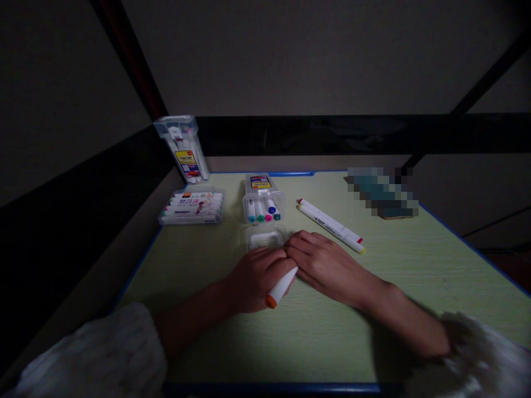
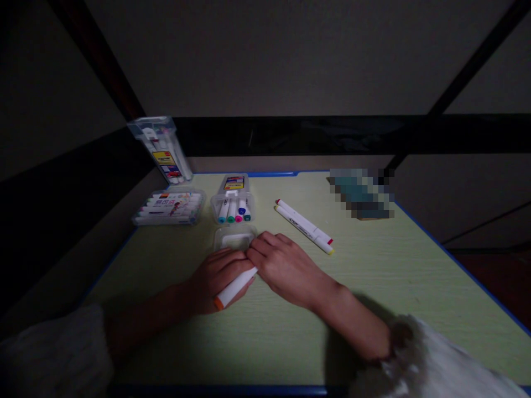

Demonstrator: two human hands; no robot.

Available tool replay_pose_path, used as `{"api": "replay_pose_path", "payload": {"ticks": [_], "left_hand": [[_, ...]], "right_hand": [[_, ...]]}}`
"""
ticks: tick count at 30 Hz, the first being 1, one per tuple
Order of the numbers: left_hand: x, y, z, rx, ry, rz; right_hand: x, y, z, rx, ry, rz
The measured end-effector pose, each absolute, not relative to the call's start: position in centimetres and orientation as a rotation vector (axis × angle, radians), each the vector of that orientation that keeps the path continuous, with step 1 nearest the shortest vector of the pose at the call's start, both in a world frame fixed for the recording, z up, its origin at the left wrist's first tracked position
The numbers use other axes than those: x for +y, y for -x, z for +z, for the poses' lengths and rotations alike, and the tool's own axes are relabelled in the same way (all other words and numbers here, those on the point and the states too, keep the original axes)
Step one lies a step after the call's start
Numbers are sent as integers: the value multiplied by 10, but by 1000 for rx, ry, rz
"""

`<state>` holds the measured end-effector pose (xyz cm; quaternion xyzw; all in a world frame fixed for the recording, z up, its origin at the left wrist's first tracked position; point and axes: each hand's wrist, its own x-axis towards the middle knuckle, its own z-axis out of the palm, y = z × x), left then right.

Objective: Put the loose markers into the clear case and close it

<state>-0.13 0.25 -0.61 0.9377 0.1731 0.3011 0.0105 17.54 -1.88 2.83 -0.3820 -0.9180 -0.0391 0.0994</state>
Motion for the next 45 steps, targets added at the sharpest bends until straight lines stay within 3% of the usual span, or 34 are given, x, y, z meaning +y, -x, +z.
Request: {"api": "replay_pose_path", "payload": {"ticks": [17,29,45], "left_hand": [[2,1,-4,523,-2941,972],[2,0,-3,507,-2793,1434],[0,0,4,499,-2751,1547]], "right_hand": [[-17,-176,27,-2703,1103,-44],[-19,-175,31,-2634,1037,-99],[-18,-177,30,-2614,973,-102]]}}
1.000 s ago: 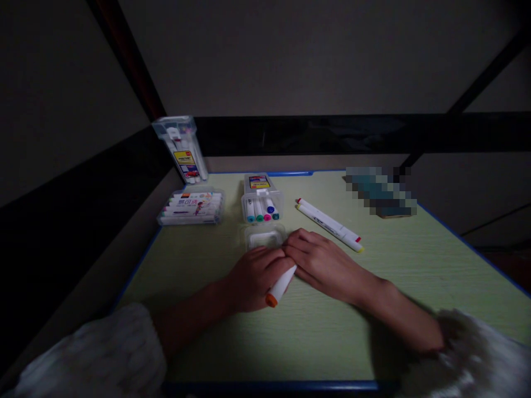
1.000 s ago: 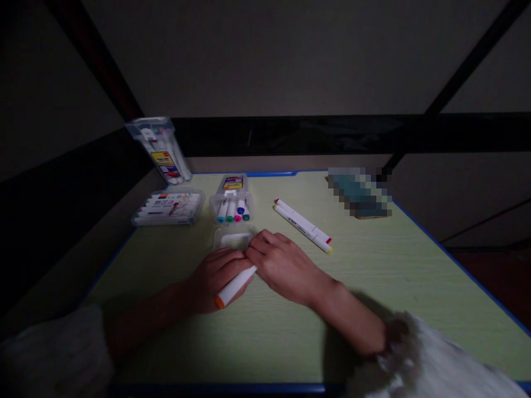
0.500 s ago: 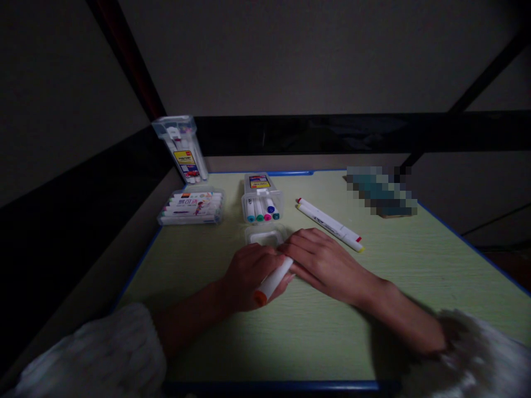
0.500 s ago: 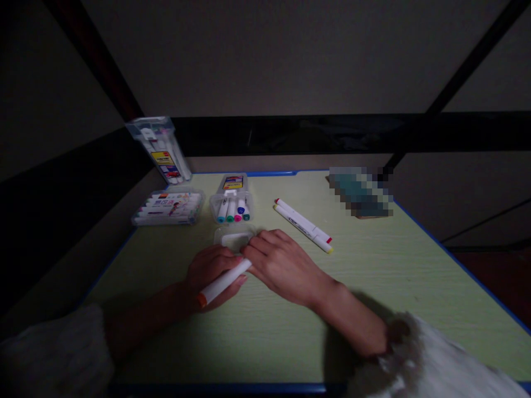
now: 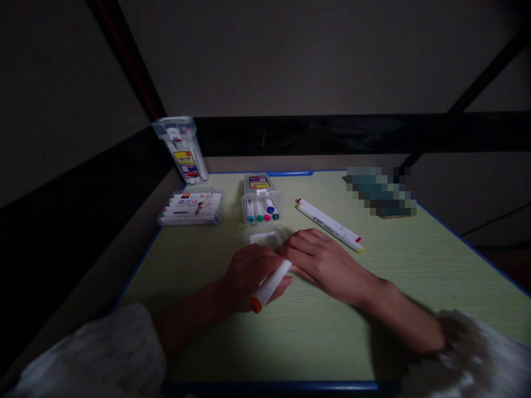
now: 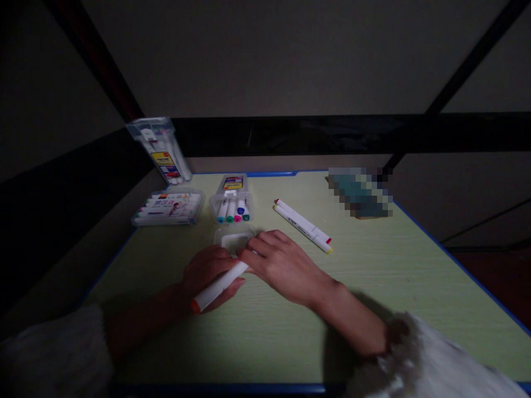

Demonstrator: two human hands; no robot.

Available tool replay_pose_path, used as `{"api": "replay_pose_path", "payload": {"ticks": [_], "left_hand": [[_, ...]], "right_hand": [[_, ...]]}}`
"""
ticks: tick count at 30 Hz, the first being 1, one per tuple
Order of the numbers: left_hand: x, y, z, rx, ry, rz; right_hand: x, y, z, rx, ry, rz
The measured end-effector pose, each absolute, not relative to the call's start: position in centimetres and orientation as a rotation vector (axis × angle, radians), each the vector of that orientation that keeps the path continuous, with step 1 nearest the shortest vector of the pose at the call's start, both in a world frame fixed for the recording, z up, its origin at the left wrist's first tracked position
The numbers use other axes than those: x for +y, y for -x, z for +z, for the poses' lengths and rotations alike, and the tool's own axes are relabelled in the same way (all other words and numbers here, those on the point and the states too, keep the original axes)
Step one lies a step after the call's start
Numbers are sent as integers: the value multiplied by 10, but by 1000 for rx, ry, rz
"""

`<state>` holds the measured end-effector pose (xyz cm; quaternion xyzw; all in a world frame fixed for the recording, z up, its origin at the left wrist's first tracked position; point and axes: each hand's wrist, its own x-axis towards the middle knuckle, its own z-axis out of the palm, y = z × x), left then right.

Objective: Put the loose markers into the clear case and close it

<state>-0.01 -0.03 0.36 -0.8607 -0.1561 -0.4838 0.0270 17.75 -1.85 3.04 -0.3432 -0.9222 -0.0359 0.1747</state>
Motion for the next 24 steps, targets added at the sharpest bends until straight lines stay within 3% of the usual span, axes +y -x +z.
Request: {"api": "replay_pose_path", "payload": {"ticks": [24], "left_hand": [[5,4,-4,-207,2781,-1378]], "right_hand": [[-20,-176,35,-2631,1009,-177]]}}
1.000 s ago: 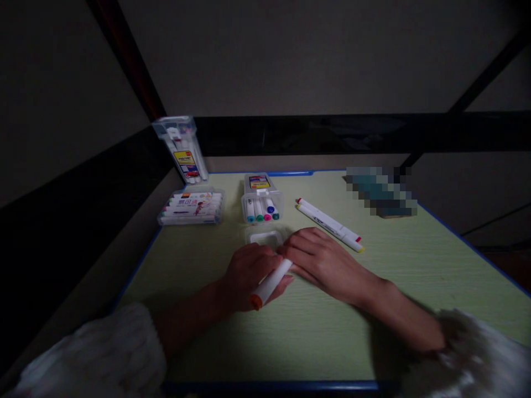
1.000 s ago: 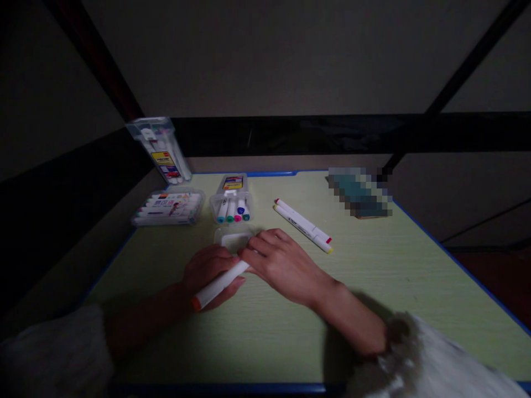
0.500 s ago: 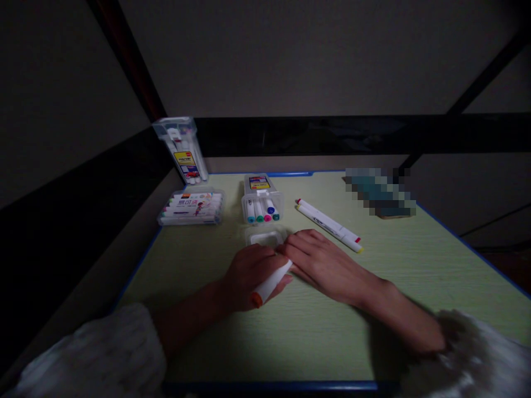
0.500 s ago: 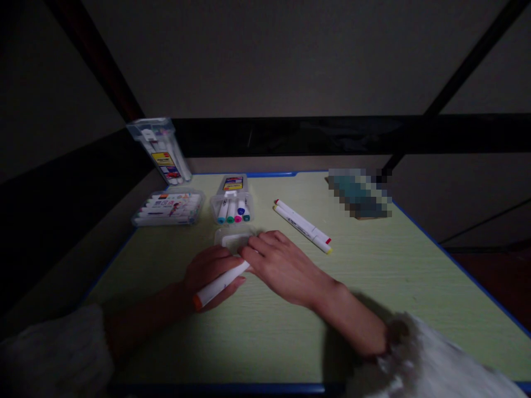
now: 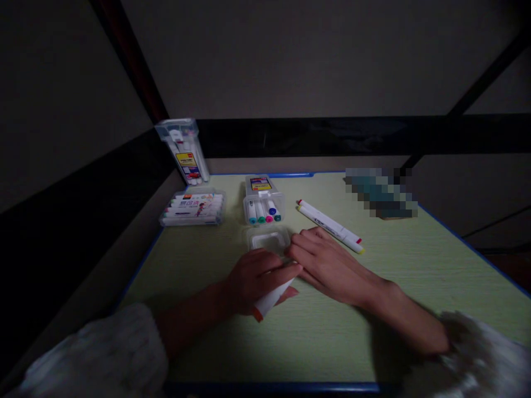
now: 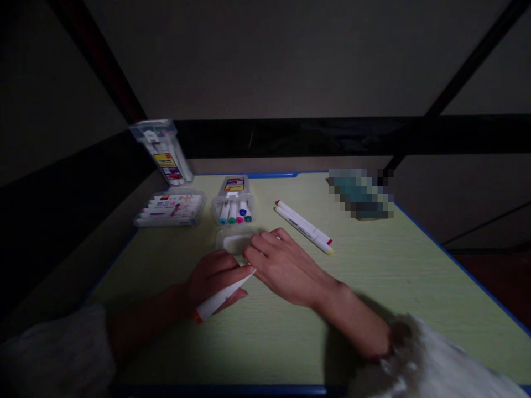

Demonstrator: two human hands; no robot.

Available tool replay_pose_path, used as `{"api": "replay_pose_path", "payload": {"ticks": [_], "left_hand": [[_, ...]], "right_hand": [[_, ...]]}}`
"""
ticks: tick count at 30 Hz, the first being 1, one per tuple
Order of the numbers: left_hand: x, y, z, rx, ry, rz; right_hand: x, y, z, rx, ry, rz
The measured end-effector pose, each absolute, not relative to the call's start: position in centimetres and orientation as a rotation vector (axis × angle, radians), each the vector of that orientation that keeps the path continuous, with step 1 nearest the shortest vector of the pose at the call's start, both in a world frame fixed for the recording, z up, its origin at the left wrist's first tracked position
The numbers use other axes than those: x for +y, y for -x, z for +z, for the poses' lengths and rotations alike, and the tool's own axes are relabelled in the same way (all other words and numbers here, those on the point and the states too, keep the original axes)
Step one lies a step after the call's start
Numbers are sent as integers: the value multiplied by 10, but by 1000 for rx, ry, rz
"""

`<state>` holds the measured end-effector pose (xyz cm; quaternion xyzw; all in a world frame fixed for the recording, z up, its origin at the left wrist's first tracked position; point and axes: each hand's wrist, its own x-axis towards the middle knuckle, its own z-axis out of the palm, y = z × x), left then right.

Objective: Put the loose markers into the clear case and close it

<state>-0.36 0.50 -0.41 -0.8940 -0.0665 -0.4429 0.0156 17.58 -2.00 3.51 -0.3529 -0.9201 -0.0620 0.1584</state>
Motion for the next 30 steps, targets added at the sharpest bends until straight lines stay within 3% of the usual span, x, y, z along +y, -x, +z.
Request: {"api": "replay_pose_path", "payload": {"ticks": [8,30], "left_hand": [[1,1,1,-93,2835,-1202],[1,2,5,-83,2807,-1170]], "right_hand": [[-20,-178,32,-2637,923,-173],[-24,-177,34,-2581,995,-260]]}}
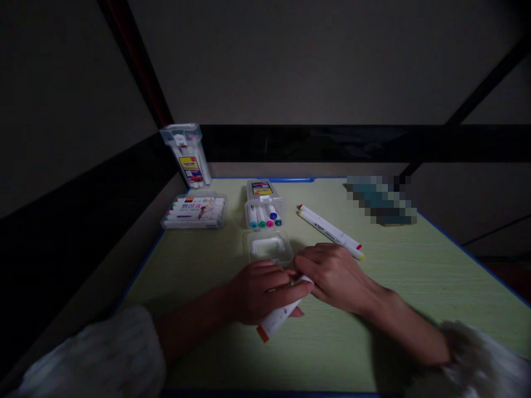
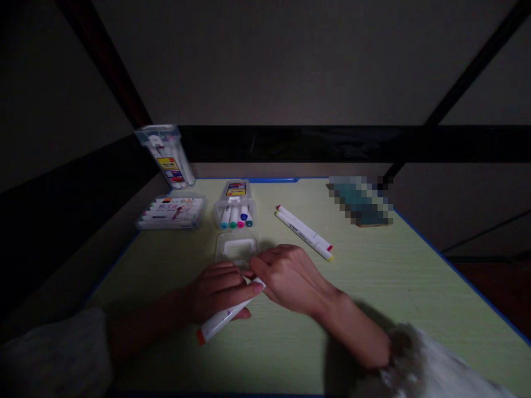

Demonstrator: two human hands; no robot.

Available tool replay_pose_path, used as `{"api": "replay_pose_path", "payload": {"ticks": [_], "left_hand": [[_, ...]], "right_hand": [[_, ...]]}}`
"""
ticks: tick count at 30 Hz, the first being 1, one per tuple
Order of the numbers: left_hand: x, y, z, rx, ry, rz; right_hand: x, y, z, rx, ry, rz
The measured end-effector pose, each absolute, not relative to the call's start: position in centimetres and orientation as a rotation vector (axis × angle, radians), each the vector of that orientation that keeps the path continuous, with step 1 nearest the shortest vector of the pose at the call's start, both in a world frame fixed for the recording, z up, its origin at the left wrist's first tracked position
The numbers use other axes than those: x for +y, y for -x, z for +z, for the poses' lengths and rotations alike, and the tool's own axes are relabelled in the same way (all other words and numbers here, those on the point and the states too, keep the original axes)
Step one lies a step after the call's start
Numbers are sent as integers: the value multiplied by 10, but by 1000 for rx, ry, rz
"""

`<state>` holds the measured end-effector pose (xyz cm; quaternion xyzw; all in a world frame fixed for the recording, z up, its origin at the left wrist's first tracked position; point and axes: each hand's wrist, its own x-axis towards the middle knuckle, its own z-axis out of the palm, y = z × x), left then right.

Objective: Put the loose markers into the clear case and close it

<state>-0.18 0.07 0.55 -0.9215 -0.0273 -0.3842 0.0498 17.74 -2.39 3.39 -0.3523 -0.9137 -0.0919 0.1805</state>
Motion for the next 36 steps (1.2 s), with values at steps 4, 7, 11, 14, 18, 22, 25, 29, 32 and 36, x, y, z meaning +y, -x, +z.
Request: {"api": "replay_pose_path", "payload": {"ticks": [4,7,11,14,18,22,25,29,32,36], "left_hand": [[1,0,5,-77,2818,-1189],[1,0,5,-79,2810,-1198],[0,2,6,-79,2809,-1188],[-1,2,7,-108,2807,-1149],[-1,2,6,-95,2789,-1164],[0,1,5,-52,2765,-1192],[-1,2,6,-52,2766,-1181],[-2,3,6,-85,2757,-1154],[-2,3,6,-110,2733,-1163],[-2,2,8,-105,2729,-1210]], "right_hand": [[-24,-176,34,-2599,1093,-219],[-24,-175,34,-2632,1145,-177],[-25,-176,33,-2663,1182,-139],[-26,-177,32,-2676,1204,-104],[-26,-176,34,-2688,1169,-118],[-25,-176,36,-2663,1057,-162],[-24,-176,36,-2633,1000,-192],[-23,-176,36,-2567,957,-221],[-23,-175,37,-2528,912,-247],[-24,-173,36,-2529,909,-220]]}}
